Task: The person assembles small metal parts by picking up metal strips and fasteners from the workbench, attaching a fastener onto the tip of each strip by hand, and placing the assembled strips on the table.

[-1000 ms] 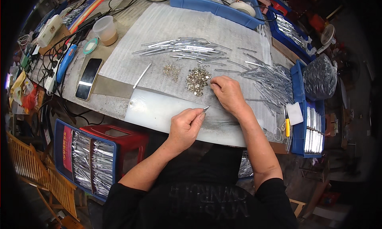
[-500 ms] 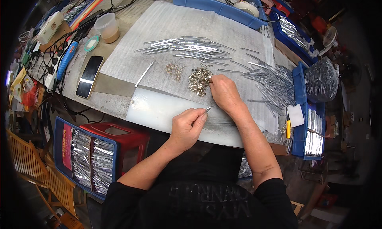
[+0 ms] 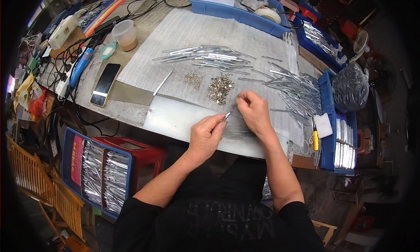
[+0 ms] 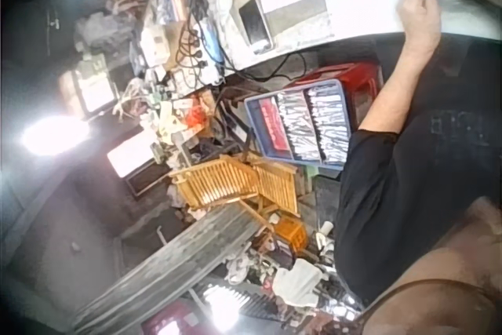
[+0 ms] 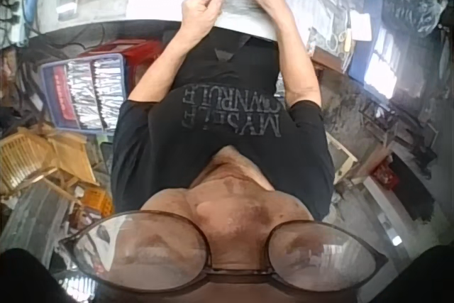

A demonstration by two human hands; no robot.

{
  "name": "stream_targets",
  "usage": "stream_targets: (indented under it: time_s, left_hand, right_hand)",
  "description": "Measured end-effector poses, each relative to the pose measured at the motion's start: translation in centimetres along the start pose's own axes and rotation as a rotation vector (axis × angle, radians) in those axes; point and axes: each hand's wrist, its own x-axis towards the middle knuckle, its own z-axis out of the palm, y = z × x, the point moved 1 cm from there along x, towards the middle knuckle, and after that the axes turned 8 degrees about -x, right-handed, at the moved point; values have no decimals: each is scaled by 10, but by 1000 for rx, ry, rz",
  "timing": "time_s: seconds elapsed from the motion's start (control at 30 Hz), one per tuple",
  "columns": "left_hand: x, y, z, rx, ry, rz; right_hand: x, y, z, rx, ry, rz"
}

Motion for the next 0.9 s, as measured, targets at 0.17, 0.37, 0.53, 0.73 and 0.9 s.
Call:
stream_targets:
  time_s: [0.17, 0.37, 0.53, 0.73, 0.9]
  left_hand:
    - [0, 5, 4, -1, 30, 38]
    - [0, 10, 11, 86, -81, 177]
    - [-3, 13, 18, -140, -104, 54]
    - [-6, 14, 25, -183, -125, 70]
    - [-6, 13, 26, -145, -146, 85]
  right_hand:
    - [-42, -1, -7, 655, -97, 361]
    - [-62, -3, -10, 1017, -37, 463]
    - [-67, -6, -9, 1326, -32, 476]
    - [-72, -3, -7, 1453, -68, 450]
    - [-74, -3, -5, 1481, -60, 465]
